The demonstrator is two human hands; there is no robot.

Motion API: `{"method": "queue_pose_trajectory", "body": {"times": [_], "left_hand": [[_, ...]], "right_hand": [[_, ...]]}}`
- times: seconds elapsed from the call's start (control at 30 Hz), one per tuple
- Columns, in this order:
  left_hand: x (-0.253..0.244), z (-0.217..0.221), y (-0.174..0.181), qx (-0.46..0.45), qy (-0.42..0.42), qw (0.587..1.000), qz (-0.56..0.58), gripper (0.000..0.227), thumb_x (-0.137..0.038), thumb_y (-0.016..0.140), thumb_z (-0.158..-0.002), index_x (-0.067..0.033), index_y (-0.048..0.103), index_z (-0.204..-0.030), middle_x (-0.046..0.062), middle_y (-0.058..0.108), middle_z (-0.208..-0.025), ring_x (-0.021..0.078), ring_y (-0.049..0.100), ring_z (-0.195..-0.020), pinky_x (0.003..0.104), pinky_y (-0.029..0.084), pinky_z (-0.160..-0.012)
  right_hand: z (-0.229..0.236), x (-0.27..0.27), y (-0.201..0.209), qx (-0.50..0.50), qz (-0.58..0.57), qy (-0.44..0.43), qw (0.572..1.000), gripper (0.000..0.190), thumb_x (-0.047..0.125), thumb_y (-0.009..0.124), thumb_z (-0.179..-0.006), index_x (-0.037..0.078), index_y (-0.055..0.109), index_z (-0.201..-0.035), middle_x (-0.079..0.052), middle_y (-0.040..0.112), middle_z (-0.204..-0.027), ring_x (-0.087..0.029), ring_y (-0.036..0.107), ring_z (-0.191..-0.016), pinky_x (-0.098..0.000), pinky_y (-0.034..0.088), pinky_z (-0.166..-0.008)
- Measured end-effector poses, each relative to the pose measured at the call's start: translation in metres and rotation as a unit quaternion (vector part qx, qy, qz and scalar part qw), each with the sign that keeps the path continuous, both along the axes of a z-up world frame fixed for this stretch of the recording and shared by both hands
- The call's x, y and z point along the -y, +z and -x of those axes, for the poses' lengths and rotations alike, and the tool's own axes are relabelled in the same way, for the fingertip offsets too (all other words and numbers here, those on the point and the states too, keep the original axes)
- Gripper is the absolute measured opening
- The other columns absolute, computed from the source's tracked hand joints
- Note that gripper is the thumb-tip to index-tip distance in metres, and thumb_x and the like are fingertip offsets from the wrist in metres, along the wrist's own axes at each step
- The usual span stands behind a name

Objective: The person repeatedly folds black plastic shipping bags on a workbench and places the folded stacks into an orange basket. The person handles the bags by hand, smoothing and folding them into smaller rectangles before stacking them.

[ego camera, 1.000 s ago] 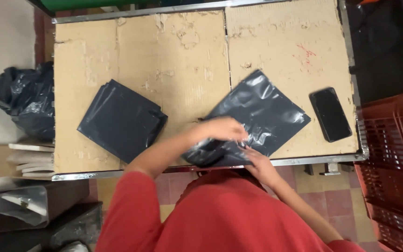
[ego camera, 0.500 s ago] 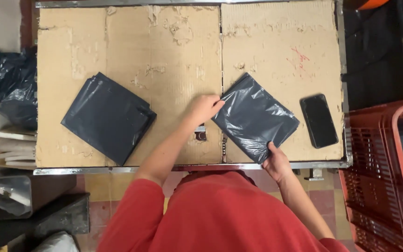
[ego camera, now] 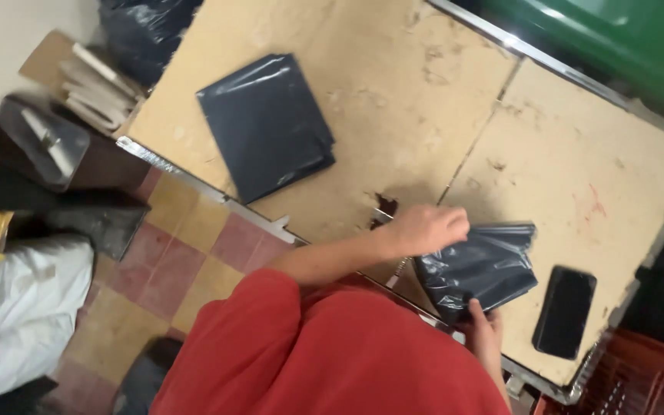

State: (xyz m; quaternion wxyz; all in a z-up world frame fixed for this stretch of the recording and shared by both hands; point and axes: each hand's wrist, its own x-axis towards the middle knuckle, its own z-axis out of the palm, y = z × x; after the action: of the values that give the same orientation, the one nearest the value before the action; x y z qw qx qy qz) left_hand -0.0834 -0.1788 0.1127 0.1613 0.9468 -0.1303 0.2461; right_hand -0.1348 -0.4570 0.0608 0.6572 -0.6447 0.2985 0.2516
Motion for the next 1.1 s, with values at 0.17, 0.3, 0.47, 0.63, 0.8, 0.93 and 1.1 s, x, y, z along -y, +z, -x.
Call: {"method": "queue_pose_trajectory", "body": {"times": [0.17, 0.3, 0.47, 0.63, 0.8, 0.93, 1.1], "left_hand": [[-0.066, 0.064, 0.086, 0.151, -0.067, 0.984, 0.063, 0.024, -0.030, 0.055, -0.103, -0.0122, 0.052, -0.087, -0.001, 0.053, -0.090, 0.0133, 0.051, -0.057, 0.029, 0.044, -0.050], [-0.172, 0.090, 0.075, 0.173, 0.065, 0.978, -0.093, 0.037, -0.050, 0.049, -0.104, -0.0136, 0.055, -0.102, -0.002, 0.051, -0.081, 0.0126, 0.045, -0.048, 0.031, 0.031, -0.038], [-0.352, 0.102, 0.074, 0.013, 0.241, 0.967, -0.085, 0.031, -0.048, 0.062, -0.096, -0.0193, 0.049, -0.097, -0.001, 0.067, -0.068, 0.0322, 0.067, -0.053, 0.043, 0.046, -0.036], [-0.451, 0.095, 0.010, -0.166, 0.218, 0.962, 0.023, 0.031, -0.044, 0.055, -0.103, -0.0146, 0.047, -0.097, 0.007, 0.062, -0.062, 0.0335, 0.062, -0.055, 0.046, 0.039, -0.041], [-0.470, 0.085, -0.042, -0.224, 0.197, 0.950, 0.090, 0.033, -0.043, 0.054, -0.103, -0.0123, 0.044, -0.100, 0.007, 0.057, -0.060, 0.0303, 0.058, -0.054, 0.044, 0.036, -0.043], [-0.471, 0.084, -0.061, -0.195, 0.201, 0.957, 0.081, 0.033, -0.040, 0.053, -0.105, -0.0079, 0.049, -0.096, 0.003, 0.053, -0.057, 0.0226, 0.053, -0.046, 0.038, 0.035, -0.036], [-0.433, 0.097, -0.024, -0.178, 0.257, 0.949, 0.050, 0.062, -0.055, 0.047, -0.102, -0.0064, 0.047, -0.140, 0.013, 0.057, -0.138, 0.0323, 0.052, -0.127, 0.054, 0.049, -0.096]], "right_hand": [[-0.023, -0.066, 0.048, 0.220, -0.042, 0.054, 0.973, 0.049, 0.008, 0.058, -0.091, 0.007, 0.044, -0.138, -0.009, 0.056, -0.136, -0.019, 0.054, -0.121, -0.0337, 0.044, -0.107], [-0.040, -0.132, -0.008, 0.219, -0.217, 0.081, 0.948, 0.027, 0.019, 0.076, -0.086, 0.014, 0.054, -0.102, -0.005, 0.067, -0.111, -0.016, 0.064, -0.107, -0.0341, 0.048, -0.106], [-0.007, -0.305, 0.005, 0.262, -0.149, 0.173, 0.938, 0.028, 0.007, 0.077, -0.083, 0.001, 0.064, -0.108, -0.006, 0.069, -0.100, -0.012, 0.062, -0.090, -0.0282, 0.055, -0.082], [0.028, -0.405, 0.016, 0.214, -0.138, 0.191, 0.948, 0.027, 0.006, 0.073, -0.087, 0.006, 0.061, -0.111, -0.007, 0.068, -0.092, -0.015, 0.065, -0.071, -0.0270, 0.061, -0.048], [0.037, -0.433, 0.012, 0.176, -0.095, 0.194, 0.960, 0.017, 0.005, 0.069, -0.090, 0.004, 0.059, -0.104, -0.009, 0.067, -0.088, -0.018, 0.066, -0.063, -0.0246, 0.060, -0.046], [0.039, -0.434, 0.004, 0.154, -0.056, 0.151, 0.975, 0.027, 0.004, 0.068, -0.089, 0.006, 0.054, -0.112, -0.012, 0.064, -0.096, -0.023, 0.065, -0.060, -0.0271, 0.058, -0.042], [0.058, -0.428, 0.029, 0.482, 0.296, 0.260, 0.783, 0.070, 0.019, 0.073, -0.091, -0.002, 0.034, -0.145, -0.014, 0.049, -0.116, -0.025, 0.053, -0.094, -0.0405, 0.046, -0.080]]}}
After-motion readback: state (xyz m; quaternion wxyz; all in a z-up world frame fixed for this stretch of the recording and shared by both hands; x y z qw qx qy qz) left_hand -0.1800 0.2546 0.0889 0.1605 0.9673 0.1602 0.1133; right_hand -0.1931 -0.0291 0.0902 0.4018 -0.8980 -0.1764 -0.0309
